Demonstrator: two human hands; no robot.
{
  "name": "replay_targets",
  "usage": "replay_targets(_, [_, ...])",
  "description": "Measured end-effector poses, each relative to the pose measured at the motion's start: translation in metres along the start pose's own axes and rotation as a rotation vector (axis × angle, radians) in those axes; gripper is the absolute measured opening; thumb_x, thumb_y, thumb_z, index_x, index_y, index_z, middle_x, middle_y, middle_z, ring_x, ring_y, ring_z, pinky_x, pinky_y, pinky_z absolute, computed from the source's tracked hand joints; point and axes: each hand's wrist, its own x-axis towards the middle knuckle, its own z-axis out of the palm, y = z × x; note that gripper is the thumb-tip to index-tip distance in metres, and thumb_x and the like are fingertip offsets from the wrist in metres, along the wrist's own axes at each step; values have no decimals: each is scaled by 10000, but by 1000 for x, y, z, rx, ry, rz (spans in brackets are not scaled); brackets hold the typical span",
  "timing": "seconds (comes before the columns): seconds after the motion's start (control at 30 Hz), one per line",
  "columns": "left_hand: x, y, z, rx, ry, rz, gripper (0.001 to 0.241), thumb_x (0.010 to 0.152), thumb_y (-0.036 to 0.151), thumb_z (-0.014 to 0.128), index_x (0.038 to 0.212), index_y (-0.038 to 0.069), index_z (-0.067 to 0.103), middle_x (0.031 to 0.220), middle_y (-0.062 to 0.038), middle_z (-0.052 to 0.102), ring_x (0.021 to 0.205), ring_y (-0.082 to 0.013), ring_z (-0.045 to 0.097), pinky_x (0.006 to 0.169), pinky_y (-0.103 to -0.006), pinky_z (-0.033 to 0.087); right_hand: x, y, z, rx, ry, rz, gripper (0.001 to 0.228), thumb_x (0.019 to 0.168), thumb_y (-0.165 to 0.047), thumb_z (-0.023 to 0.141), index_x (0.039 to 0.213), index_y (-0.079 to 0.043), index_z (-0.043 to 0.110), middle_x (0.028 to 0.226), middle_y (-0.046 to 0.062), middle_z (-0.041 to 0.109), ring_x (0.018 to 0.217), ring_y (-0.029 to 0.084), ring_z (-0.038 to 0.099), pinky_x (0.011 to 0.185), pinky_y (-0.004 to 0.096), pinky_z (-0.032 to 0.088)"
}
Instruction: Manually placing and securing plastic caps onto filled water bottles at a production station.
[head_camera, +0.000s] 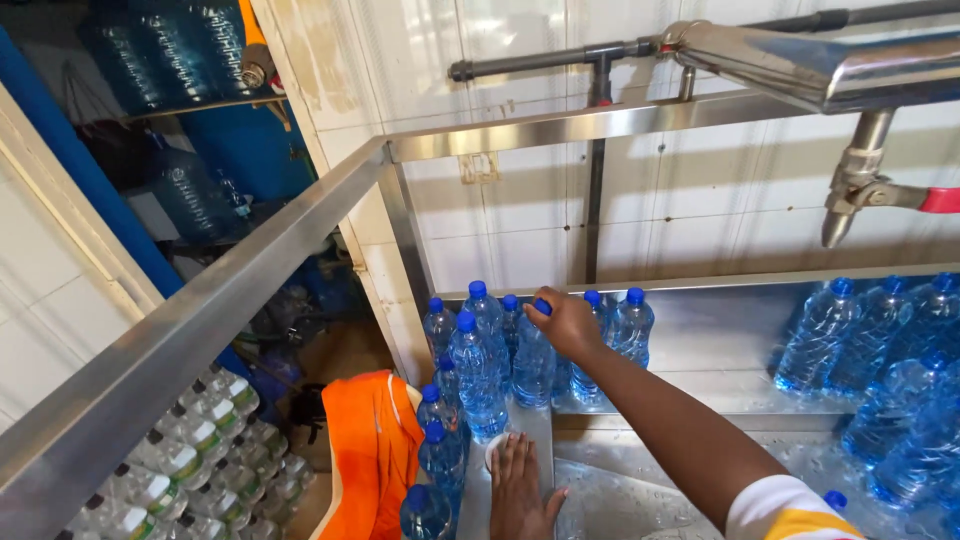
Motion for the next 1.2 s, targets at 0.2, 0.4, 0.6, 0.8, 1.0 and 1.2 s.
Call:
replay_targets(0.2, [-3,-1,1,3,-19,33,927,1101,727,498,1707,49,317,1823,-159,251,1687,-375,149,1326,-623,33,0,16,41,-156,42,-21,868,874,-744,779,1482,-143,629,1473,82,684,1299,339,678,902,532,608])
replay_targets(0.4, [-3,-20,22,66,110,150,956,1100,726,541,1703,12,340,1804,-182,311,1680,-391,187,1328,-624,70,-28,109,98,-26,-307,337,1188,855,-638,872,1774,-231,240,1812,99,352,1570,398,486,1168,546,506])
replay_targets(0.6, [-2,-31,31,172,237,273,1014,1014,711,641,1674,-14,380,1683,-274,467,1587,-467,403,1352,-591,250,-141,296,89,-1,-250,159,541,922,-271,899,1421,-193,704,1441,66,642,1189,314,712,992,419,558])
replay_targets(0.8, [-9,-5,0,107,367,408,1079,1040,511,728,1806,75,106,1891,-117,111,1749,-338,142,1447,-489,133,-295,509,30,-526,-423,134,472,725,-365,927,1149,-235,766,1123,119,790,999,384,765,828,517,587])
replay_targets(1.0, [-8,-1,-2,142,438,475,882,1119,540,533,1705,-86,325,1748,-293,413,1640,-492,376,1392,-611,300,-338,507,-26,-357,-390,421,146,855,-238,708,940,-271,822,991,93,854,952,358,779,806,495,564])
replay_targets(1.2, [-10,20,2,154,266,163,827,1005,600,600,1634,69,518,1709,-154,531,1656,-386,401,1370,-579,245,-340,508,-74,-200,-313,543,428,718,-167,913,1100,-356,864,1254,-10,834,1107,220,786,946,343,574])
